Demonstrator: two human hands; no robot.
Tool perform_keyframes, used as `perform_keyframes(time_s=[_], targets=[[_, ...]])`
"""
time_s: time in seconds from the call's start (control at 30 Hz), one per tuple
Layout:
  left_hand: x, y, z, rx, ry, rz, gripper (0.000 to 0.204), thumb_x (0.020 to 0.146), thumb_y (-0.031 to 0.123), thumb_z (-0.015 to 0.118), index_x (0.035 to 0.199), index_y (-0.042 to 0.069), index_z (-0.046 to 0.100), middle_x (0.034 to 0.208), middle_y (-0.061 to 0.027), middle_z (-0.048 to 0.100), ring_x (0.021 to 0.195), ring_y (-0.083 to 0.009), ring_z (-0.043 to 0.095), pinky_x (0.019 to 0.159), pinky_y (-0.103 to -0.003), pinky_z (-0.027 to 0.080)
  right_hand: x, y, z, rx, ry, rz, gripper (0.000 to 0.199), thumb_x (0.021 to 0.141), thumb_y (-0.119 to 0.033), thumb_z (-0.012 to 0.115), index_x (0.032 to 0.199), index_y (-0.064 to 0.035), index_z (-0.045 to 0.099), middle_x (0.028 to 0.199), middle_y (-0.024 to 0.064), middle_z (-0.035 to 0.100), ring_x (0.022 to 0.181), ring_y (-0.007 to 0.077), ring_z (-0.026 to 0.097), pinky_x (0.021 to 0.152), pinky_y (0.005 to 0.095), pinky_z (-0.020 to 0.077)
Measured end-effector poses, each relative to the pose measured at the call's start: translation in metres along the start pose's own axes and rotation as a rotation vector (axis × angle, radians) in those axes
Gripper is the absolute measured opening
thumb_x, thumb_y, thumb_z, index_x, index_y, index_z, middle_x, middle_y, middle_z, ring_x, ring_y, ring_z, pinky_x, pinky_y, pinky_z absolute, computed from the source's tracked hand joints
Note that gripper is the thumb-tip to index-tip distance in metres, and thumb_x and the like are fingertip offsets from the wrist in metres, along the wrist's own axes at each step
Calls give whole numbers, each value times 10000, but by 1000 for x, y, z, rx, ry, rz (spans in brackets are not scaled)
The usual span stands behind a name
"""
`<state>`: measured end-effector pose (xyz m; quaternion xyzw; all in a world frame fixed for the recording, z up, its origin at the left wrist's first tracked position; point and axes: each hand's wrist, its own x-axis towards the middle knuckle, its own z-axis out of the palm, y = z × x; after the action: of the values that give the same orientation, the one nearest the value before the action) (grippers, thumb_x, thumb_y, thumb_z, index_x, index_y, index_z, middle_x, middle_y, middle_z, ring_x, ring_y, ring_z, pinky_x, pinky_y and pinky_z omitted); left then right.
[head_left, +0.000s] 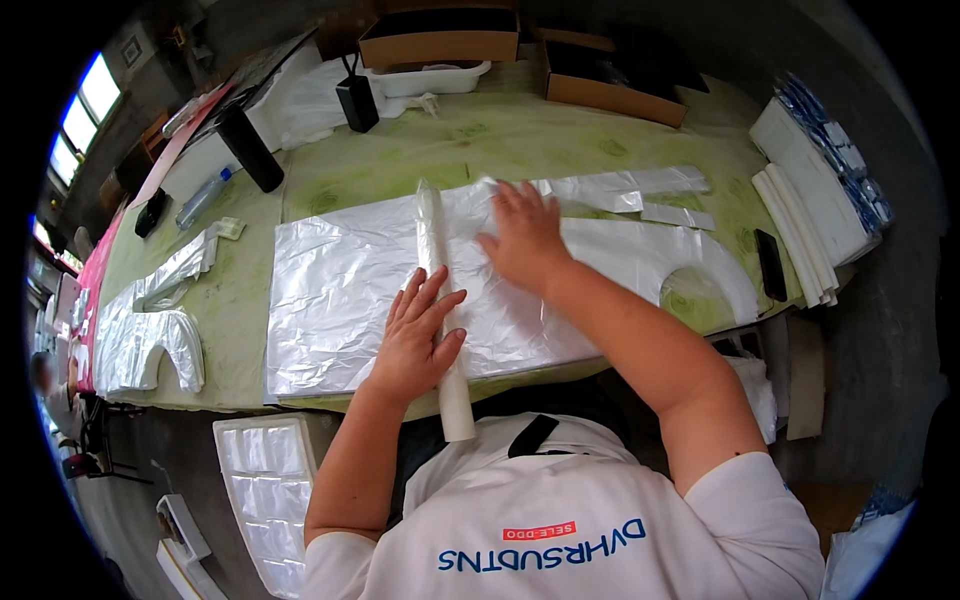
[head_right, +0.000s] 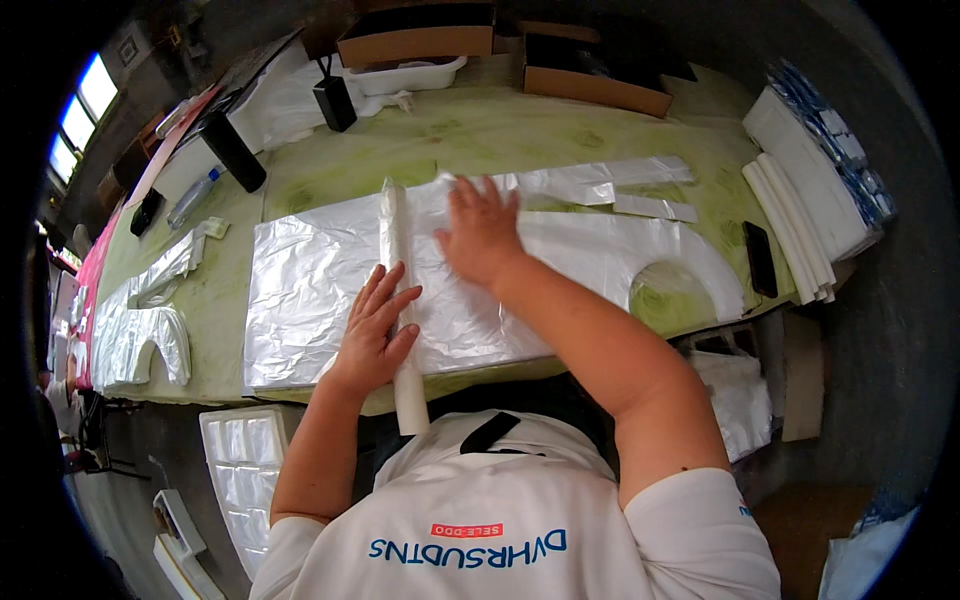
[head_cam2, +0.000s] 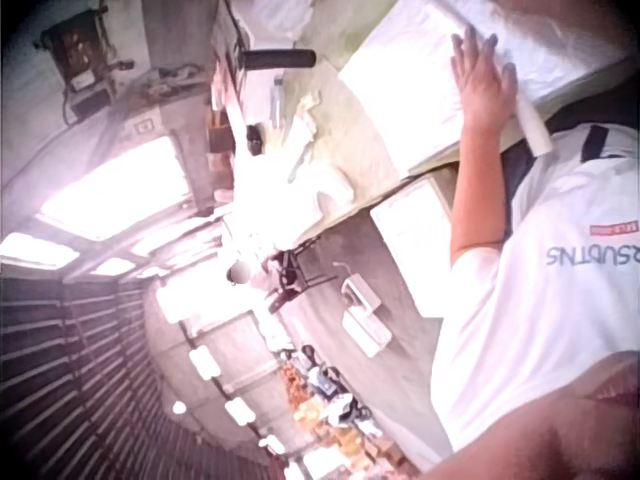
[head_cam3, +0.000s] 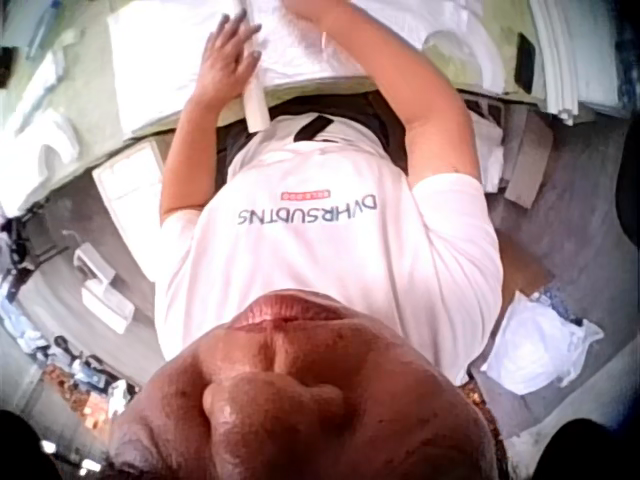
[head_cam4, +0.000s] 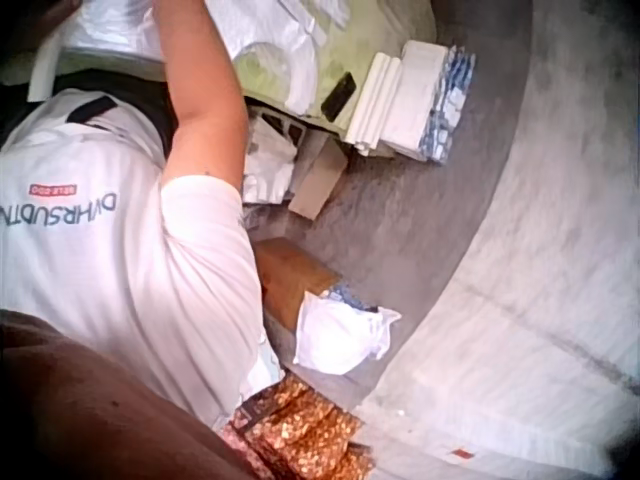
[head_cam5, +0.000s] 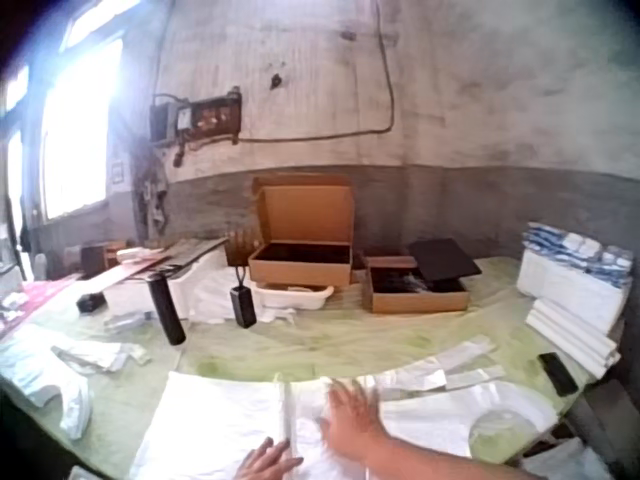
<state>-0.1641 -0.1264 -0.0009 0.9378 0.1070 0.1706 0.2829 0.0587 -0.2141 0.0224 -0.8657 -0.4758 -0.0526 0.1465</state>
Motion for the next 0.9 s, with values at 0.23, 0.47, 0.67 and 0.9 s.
perform_keyframes(time_s=[0.23, 0.47, 0.67, 0.9], targets=[[-17, -22, 12, -144, 475, 53, 483, 724, 3, 725, 1167, 19, 530, 1254, -229, 551, 1195, -409, 539, 1025, -475, 446, -61, -80, -5, 298, -24, -417, 593, 892, -349, 670, 1380, -32, 559, 1558, 149, 402, 1469, 412, 291, 1163, 667, 219], [-12, 10, -2, -8, 130, 10, 410, 813, 84, 583, 1185, 157, 742, 1502, -146, 501, 1389, -379, 446, 1145, -474, 367, -65, 65, 10, -22, 449, -55, 761, 832, -293, 766, 1492, -107, 435, 1617, 183, 264, 1481, 470, 230, 1146, 697, 220], [-17, 4, 2, -145, 207, -1, 350, 818, 94, 645, 1150, 120, 752, 1472, -173, 532, 1213, -342, 577, 1049, -432, 444, -111, 234, -36, -180, 439, 411, 785, 825, -274, 768, 1502, -79, 421, 1524, 237, 426, 1394, 438, 395, 1139, 550, 340], [-17, 8, 4, -148, 210, -50, 349, 799, 65, 679, 1139, 93, 753, 1467, -179, 539, 1260, -345, 574, 1024, -415, 486, -115, 163, -45, 23, 215, -46, 596, 816, -296, 769, 1349, -92, 598, 1434, 167, 544, 1371, 402, 432, 1153, 577, 301]])
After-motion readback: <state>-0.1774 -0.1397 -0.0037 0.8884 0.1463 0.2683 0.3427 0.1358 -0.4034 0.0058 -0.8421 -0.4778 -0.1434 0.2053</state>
